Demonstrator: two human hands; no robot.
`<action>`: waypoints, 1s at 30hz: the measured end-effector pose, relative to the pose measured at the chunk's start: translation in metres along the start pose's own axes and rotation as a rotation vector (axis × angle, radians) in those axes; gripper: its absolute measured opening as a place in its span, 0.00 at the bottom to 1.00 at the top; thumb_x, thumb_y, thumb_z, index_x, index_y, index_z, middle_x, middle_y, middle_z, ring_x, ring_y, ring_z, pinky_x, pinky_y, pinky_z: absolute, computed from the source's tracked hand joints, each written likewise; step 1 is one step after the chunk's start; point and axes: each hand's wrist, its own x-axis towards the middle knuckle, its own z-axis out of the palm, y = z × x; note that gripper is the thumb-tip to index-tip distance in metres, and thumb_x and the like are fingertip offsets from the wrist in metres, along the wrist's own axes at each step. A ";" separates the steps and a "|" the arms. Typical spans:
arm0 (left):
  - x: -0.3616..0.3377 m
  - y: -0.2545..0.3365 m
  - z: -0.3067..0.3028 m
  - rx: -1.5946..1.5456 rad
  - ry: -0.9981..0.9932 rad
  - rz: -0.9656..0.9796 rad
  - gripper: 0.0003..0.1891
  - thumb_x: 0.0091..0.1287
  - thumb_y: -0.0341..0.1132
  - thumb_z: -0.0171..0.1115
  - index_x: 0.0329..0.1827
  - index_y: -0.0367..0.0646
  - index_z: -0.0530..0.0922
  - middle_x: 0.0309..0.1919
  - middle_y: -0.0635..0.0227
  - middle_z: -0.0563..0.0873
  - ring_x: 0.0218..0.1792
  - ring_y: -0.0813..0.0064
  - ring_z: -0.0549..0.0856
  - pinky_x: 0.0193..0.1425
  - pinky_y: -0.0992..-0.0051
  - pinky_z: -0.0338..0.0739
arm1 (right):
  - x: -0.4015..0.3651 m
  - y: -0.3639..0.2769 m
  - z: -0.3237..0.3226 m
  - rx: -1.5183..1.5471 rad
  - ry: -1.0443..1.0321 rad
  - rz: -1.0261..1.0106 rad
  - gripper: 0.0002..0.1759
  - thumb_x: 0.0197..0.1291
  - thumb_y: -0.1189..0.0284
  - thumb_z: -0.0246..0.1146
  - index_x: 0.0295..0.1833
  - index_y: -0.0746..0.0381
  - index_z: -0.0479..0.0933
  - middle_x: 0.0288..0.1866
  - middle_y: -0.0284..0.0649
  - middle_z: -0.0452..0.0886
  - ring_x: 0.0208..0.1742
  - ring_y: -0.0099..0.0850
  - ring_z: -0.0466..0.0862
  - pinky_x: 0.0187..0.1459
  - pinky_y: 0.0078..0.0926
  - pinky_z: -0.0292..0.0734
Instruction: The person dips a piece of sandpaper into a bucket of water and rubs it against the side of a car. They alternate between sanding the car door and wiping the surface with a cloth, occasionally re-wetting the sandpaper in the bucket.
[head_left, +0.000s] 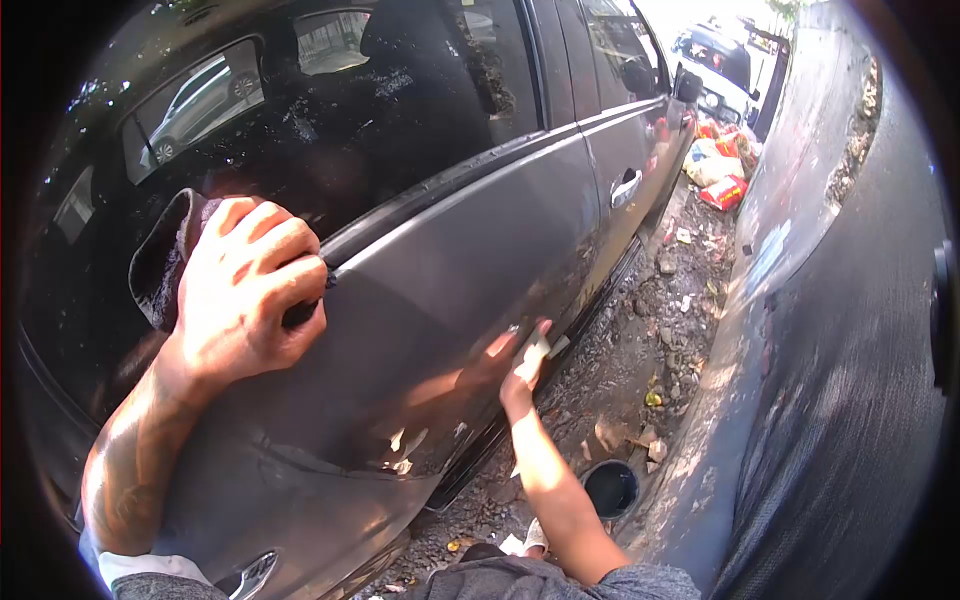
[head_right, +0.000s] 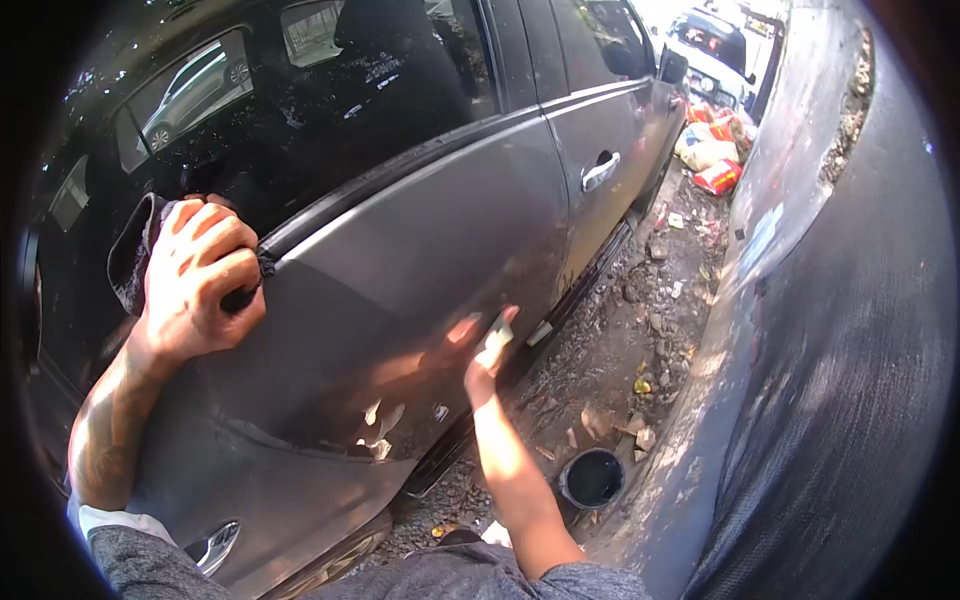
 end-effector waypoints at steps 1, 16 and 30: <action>-0.001 0.002 -0.002 0.015 -0.015 -0.020 0.12 0.39 0.28 0.71 0.24 0.48 0.75 0.34 0.70 0.80 0.41 0.65 0.81 0.54 0.61 0.73 | 0.017 0.033 -0.019 -0.062 -0.077 -0.159 0.41 0.84 0.52 0.39 0.87 0.63 0.33 0.91 0.42 0.34 0.89 0.33 0.42 0.85 0.33 0.39; 0.003 0.009 -0.007 0.039 -0.006 -0.015 0.16 0.36 0.25 0.71 0.22 0.47 0.70 0.33 0.66 0.77 0.40 0.58 0.80 0.55 0.59 0.71 | -0.151 0.032 0.025 0.194 -0.048 0.087 0.49 0.77 0.41 0.46 0.87 0.55 0.32 0.91 0.35 0.26 0.89 0.28 0.27 0.84 0.36 0.19; 0.004 0.010 -0.010 0.081 -0.066 -0.024 0.16 0.36 0.24 0.70 0.23 0.46 0.69 0.32 0.65 0.77 0.41 0.59 0.81 0.58 0.57 0.72 | -0.137 0.015 0.023 0.390 0.309 0.432 0.35 0.79 0.53 0.46 0.83 0.61 0.57 0.79 0.34 0.62 0.78 0.31 0.61 0.80 0.30 0.48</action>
